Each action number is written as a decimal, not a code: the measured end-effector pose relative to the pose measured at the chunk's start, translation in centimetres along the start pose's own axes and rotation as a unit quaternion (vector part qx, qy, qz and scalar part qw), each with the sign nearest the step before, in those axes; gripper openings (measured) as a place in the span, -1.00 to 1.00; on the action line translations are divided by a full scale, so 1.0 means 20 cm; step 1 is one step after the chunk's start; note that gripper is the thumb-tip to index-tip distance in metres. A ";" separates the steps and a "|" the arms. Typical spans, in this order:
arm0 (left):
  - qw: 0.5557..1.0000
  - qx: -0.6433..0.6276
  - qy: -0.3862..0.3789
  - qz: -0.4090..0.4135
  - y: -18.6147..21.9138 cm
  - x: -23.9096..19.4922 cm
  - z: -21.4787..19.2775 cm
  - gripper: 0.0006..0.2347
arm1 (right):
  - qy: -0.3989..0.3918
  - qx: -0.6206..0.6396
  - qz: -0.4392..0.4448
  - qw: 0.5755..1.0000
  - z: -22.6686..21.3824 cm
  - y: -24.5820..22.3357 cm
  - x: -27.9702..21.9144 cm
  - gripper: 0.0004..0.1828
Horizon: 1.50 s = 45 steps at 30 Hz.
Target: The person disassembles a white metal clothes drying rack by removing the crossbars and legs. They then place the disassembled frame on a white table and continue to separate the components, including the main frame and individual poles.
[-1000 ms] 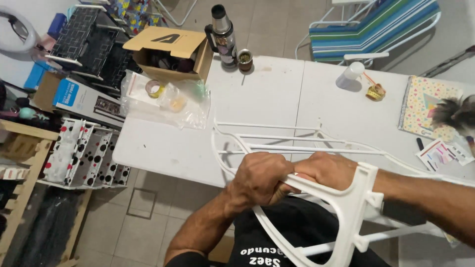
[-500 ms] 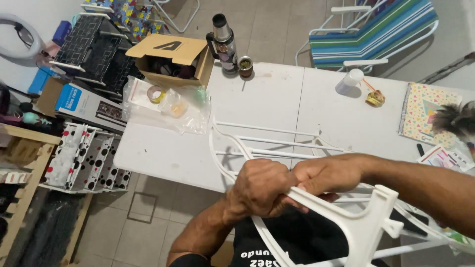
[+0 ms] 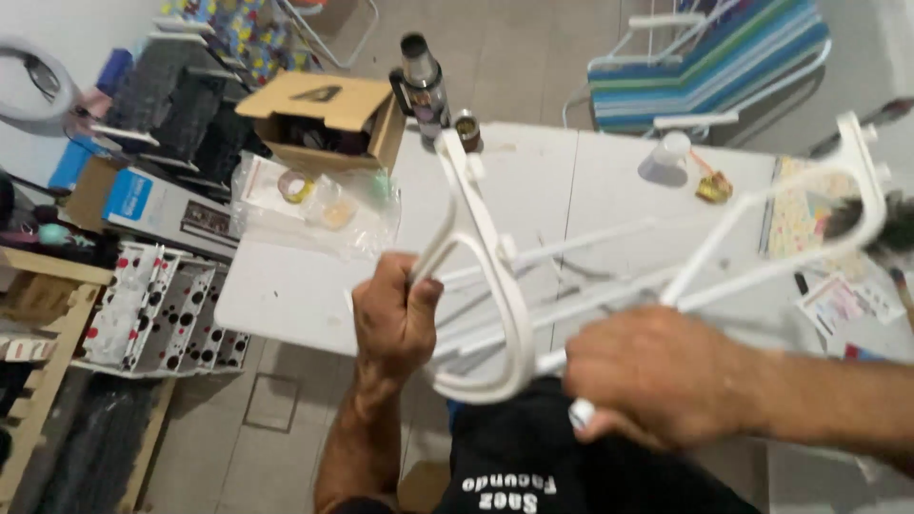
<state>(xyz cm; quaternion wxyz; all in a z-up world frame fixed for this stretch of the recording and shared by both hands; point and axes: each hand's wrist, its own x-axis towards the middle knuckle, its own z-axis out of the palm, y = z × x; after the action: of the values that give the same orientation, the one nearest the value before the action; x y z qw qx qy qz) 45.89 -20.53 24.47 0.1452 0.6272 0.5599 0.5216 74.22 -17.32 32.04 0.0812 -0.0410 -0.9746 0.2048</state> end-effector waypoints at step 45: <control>0.954 -0.050 -0.094 0.281 0.44 0.18 0.03 -0.65 | 0.144 0.005 0.164 0.976 -0.06 0.09 0.16 -0.48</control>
<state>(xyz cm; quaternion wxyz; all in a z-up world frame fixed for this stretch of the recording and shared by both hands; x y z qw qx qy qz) 50.72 -20.19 32.73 0.0762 0.7973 0.3184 0.5070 71.36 -14.92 32.82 0.1857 -0.2292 -0.9317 0.2120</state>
